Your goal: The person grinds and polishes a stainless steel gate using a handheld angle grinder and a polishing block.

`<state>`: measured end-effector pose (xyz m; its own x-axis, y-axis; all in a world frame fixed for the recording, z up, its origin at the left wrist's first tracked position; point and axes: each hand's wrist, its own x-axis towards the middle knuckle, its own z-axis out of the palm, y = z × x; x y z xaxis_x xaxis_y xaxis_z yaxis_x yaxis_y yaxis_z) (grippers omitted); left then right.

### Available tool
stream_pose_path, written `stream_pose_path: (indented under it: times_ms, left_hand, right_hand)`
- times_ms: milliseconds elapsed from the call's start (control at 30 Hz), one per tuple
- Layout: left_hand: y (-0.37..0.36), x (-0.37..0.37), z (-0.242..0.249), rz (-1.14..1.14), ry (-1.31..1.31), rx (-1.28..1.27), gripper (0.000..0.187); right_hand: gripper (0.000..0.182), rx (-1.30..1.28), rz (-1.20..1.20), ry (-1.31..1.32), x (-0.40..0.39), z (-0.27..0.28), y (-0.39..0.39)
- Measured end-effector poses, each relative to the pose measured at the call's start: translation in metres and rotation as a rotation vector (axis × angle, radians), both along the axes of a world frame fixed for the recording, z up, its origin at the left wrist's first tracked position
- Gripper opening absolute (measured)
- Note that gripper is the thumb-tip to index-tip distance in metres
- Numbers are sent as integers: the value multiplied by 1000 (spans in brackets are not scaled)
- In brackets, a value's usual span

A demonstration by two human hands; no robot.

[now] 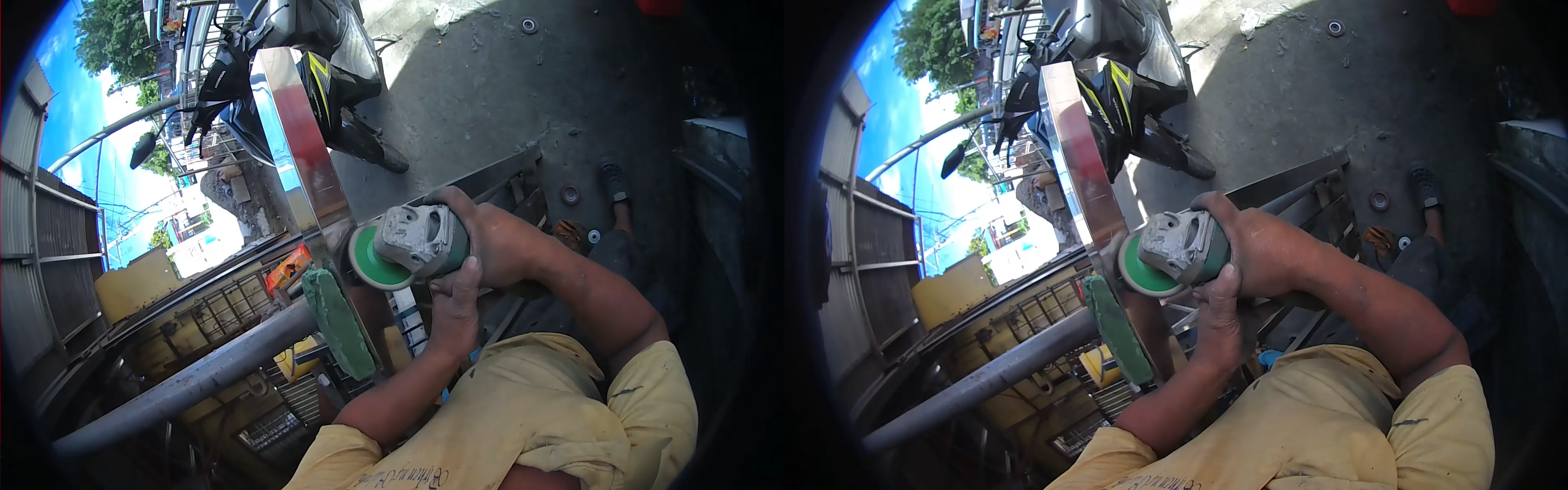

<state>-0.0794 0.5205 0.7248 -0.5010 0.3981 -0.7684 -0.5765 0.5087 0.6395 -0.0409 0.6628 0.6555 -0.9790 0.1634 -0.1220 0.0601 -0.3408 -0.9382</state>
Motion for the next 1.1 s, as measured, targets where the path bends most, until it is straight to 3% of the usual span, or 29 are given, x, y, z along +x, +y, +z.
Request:
stream_pose_path:
  times_ms: [67, 167, 300, 433, 533, 667, 767, 833, 1000, 1100]
  left_hand:
    - [-27, 23, 1, 18, 20, -48, 89]
    - [-48, 38, 8, 7, 126, -97, 64]
    - [-6, -13, 3, -42, 74, -34, 86]
    - [62, -69, 10, -97, 63, 70, 80]
    - [52, -72, 4, -78, 18, 89, 79]
    - [-6, -7, 14, -6, 76, -94, 75]
    - [-47, 18, 9, -63, 337, -99, 66]
    - [-33, -4, 14, -98, 234, -135, 69]
    - [40, -69, 20, -18, 140, 76, 74]
    - [30, -62, 26, -39, 127, 21, 74]
  right_hand:
    - [101, 53, 76, -19, 17, 1, -17]
    - [99, -4, 122, 40, 31, 2, -36]
    - [95, 18, -26, 34, -11, 9, 4]
    - [89, 173, -217, 45, -62, 7, 46]
    - [92, 151, -209, 35, -60, 9, 43]
    - [96, 50, -90, 75, -6, -1, -18]
    - [89, 106, -146, 165, 15, -6, -52]
    - [90, 92, -167, 145, 0, -3, -40]
    - [93, 60, -256, 89, -62, 17, 20]
    - [92, 113, -281, 95, -53, 18, 8]
